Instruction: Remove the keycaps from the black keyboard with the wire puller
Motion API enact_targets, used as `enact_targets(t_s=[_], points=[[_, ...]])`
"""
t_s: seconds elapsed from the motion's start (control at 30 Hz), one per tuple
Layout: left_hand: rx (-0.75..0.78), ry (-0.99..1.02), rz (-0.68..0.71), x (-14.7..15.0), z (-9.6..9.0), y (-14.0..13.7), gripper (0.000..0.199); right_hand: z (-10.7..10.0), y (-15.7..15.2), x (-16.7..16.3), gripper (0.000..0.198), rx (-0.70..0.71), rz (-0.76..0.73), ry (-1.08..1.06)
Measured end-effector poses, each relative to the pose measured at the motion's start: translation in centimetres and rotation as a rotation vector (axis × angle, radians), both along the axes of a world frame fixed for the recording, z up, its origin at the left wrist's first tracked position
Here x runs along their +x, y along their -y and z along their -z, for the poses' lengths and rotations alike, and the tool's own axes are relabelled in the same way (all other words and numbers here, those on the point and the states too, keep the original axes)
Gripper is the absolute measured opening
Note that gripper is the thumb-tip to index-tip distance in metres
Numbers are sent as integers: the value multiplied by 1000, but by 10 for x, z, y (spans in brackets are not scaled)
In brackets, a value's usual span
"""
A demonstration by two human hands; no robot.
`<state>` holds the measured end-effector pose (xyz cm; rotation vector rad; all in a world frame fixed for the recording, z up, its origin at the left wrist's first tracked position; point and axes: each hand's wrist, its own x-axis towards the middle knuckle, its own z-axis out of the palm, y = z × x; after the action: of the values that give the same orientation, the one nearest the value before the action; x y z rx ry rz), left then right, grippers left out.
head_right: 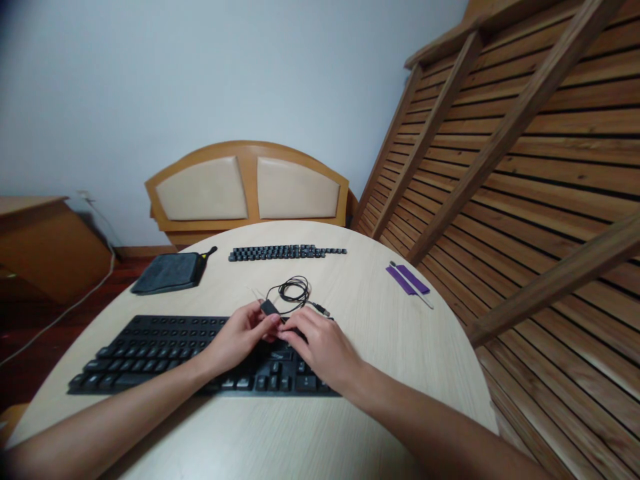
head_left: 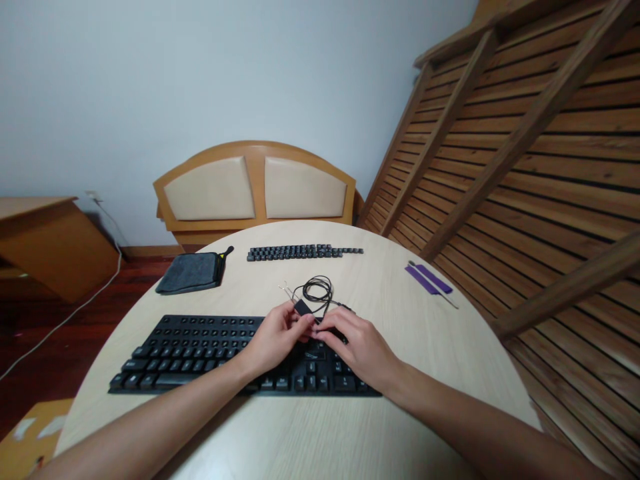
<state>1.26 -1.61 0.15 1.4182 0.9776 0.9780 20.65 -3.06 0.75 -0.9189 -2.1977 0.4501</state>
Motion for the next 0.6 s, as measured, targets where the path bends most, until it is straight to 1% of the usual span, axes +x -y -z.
enact_targets(t_s=[0.1,0.23,0.3,0.4,0.47,0.53,0.6], points=[[-23,25,20,0,0,0,32,1,-1,0,11,-28,62,-11],[-41,44,23,0,1,0,32,2,-2,0,7,-32,98,-28],[-33,50,17,0,1,0,32,2,-3,1,7,-37,88,-51],[-9,55,-12,0,0,0,32,0,-5,2,5,-13,20,-75],[-3,51,-44,0,-1,0,33,0,-6,4,10,19,-15,-89],[15,44,-70,0,-1,1,33,0,-6,4,13,27,-10,-110],[54,28,-68,0,-2,1,32,1,-6,4,10,-4,21,-146]])
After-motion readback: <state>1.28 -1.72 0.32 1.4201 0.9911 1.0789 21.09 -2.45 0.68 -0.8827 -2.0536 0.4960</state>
